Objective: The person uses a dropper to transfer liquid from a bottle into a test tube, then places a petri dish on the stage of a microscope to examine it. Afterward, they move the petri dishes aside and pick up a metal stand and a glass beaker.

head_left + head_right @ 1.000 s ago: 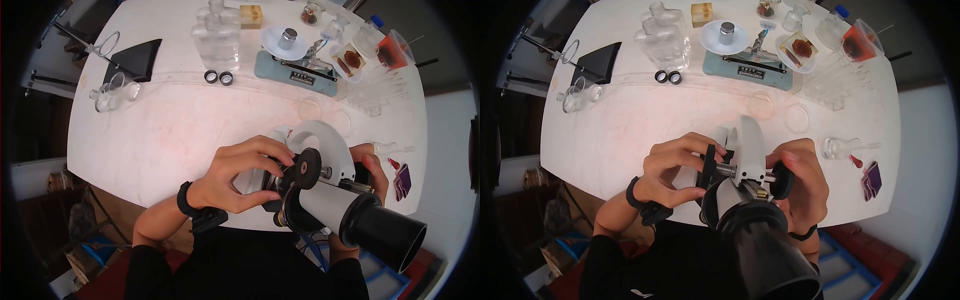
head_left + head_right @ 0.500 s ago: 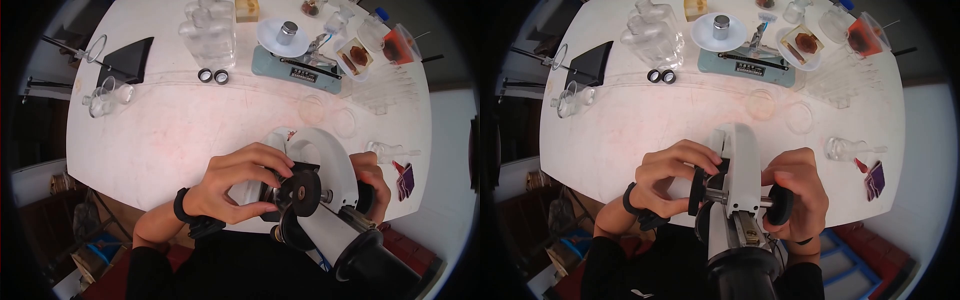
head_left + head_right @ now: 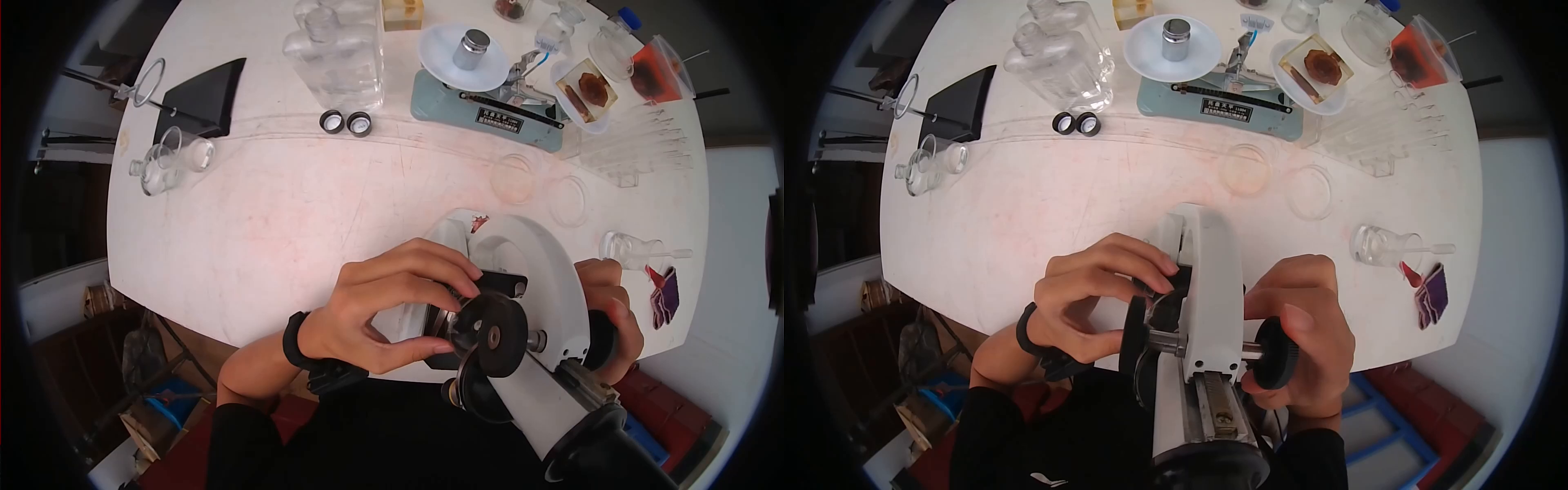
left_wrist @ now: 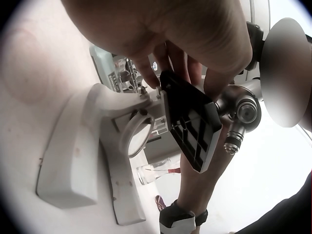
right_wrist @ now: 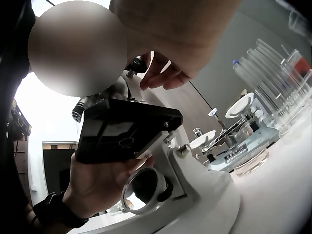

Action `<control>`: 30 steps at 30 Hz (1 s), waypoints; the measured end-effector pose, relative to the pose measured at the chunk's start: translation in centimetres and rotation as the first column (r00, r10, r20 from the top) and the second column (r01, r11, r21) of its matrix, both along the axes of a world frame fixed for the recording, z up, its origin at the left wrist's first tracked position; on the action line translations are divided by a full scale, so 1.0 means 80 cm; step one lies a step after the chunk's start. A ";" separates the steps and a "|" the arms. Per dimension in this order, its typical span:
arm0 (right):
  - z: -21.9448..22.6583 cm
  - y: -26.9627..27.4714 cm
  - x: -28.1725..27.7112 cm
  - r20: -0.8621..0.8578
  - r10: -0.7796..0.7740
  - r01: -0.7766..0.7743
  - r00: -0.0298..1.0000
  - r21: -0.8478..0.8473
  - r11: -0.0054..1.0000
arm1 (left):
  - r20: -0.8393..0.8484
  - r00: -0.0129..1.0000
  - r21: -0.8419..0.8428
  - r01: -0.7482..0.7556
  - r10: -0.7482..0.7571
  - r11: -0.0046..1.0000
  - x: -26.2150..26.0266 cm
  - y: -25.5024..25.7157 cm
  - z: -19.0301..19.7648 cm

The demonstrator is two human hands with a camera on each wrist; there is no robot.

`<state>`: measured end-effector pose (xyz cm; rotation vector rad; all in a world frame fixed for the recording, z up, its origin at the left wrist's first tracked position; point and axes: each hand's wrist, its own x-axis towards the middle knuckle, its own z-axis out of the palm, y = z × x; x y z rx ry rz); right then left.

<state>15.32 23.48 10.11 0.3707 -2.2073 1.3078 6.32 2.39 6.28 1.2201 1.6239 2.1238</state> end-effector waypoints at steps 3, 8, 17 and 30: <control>-0.001 0.002 0.002 0.001 0.012 -0.012 1.000 -0.004 1.000 | 0.006 1.000 -0.012 -0.010 0.010 1.000 0.001 0.001 0.000; 0.001 0.004 0.000 0.009 0.037 -0.037 0.999 -0.035 0.999 | -0.014 1.000 -0.017 0.000 -0.001 1.000 -0.001 0.000 0.000; 0.001 0.001 0.001 0.051 0.019 -0.015 0.999 -0.079 0.997 | -0.001 1.000 -0.012 0.002 -0.002 1.000 0.000 0.001 0.000; 0.001 0.002 0.001 0.086 0.026 -0.017 0.996 -0.113 0.993 | 0.004 1.000 0.002 0.013 -0.013 1.000 0.000 0.000 -0.002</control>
